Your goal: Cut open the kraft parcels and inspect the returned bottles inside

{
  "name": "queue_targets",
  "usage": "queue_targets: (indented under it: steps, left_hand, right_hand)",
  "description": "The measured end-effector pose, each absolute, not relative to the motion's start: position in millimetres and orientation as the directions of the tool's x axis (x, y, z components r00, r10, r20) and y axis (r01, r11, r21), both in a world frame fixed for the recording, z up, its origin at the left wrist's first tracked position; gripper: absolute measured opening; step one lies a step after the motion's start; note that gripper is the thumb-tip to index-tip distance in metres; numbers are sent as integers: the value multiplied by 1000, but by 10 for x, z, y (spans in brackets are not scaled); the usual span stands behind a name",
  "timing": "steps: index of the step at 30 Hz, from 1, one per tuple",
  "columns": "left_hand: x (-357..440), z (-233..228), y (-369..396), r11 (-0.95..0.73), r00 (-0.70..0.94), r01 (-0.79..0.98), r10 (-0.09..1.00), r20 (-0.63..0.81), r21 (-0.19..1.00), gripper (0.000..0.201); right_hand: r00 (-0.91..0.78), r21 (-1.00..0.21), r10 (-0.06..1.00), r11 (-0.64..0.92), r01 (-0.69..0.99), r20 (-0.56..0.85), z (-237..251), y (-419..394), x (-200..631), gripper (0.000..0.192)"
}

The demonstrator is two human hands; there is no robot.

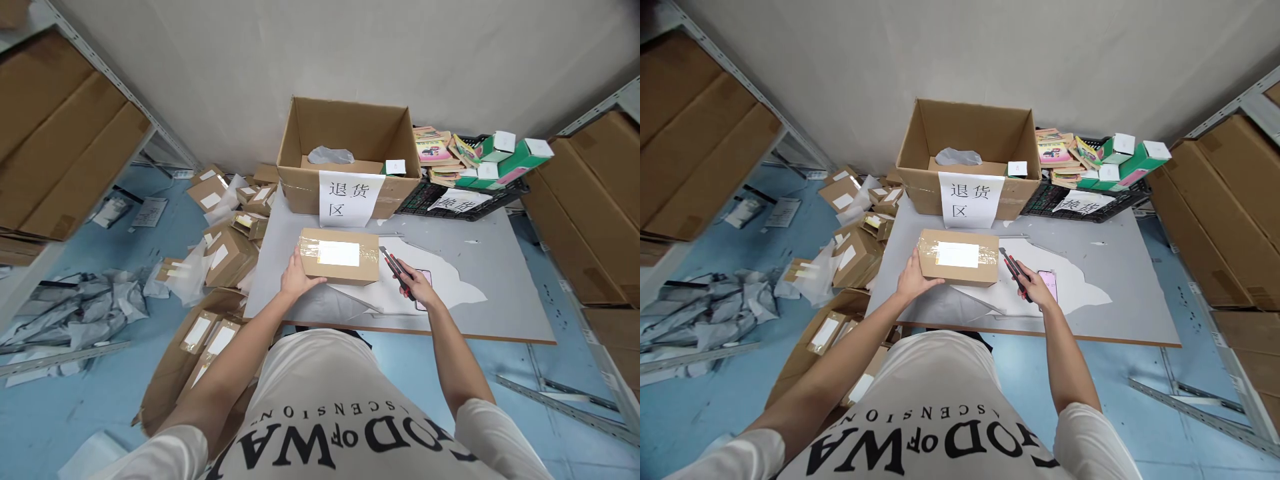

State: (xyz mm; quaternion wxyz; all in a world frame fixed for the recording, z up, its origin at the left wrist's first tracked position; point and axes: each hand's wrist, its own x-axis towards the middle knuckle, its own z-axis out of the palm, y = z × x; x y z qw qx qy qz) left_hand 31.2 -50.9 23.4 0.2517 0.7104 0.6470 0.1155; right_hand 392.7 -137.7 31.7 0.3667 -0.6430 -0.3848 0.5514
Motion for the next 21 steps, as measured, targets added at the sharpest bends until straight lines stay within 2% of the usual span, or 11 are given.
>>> queue_targets:
  steps: [7,21]
  left_hand:
    - [346,219,-523,-39,123,891,980,-158,453,129]
    - [357,178,-495,-50,116,919,982,-149,390,129]
  right_hand:
    - [52,-869,896,-441,225,-442,449,-1357,4004,68]
    - [2,-860,888,-446,248,-460,526,-1295,3997,64]
